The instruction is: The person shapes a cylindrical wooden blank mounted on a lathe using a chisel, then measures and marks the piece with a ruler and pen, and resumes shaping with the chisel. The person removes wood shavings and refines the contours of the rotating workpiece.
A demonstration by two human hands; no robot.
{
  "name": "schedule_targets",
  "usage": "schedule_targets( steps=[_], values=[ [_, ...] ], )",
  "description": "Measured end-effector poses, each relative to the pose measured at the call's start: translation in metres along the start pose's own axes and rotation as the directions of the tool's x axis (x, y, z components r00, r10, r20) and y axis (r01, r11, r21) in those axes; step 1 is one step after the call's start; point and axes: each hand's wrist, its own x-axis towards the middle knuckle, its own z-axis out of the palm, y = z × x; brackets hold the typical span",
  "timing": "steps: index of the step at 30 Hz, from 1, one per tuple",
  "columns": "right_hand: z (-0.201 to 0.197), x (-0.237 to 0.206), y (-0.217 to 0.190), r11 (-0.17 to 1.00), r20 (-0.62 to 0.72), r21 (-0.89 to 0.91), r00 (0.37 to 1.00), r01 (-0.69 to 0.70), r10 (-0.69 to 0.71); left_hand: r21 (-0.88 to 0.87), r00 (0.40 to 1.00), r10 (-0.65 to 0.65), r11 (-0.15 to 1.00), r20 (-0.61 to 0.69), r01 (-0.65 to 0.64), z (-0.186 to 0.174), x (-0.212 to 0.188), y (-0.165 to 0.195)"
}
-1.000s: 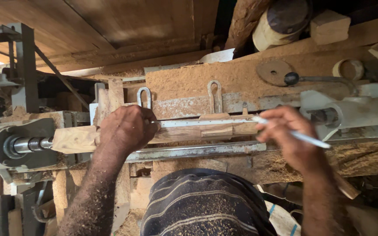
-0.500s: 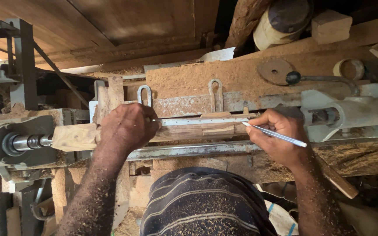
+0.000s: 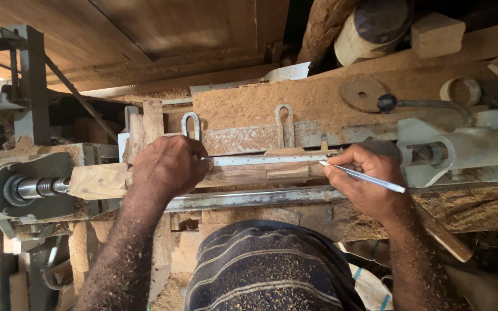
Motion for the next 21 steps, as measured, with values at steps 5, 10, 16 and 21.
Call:
schedule_targets(
  steps=[5, 10, 16, 21],
  values=[
    [0.001, 0.001, -0.009, 0.977, -0.162, -0.193, 0.979, 0.093, -0.125, 0.009, 0.993, 0.047, 0.999, -0.108, -0.046, 0.004, 0.002, -0.009],
    [-0.013, 0.003, -0.026, 0.904, -0.077, -0.372, 0.963, 0.211, -0.256, 0.055, 0.999, -0.028, 0.998, -0.044, 0.030, 0.007, 0.007, -0.014],
    [-0.017, 0.012, -0.035, 0.881, -0.014, -0.439, 0.980, 0.174, -0.200, -0.032, 0.975, 0.070, 0.996, -0.210, -0.078, 0.013, -0.004, -0.005],
    [-0.016, 0.012, -0.029, 0.882, -0.018, -0.437, 0.979, 0.174, -0.202, -0.048, 0.974, 0.034, 0.998, -0.225, -0.046, 0.012, -0.010, 0.003]
  ],
)
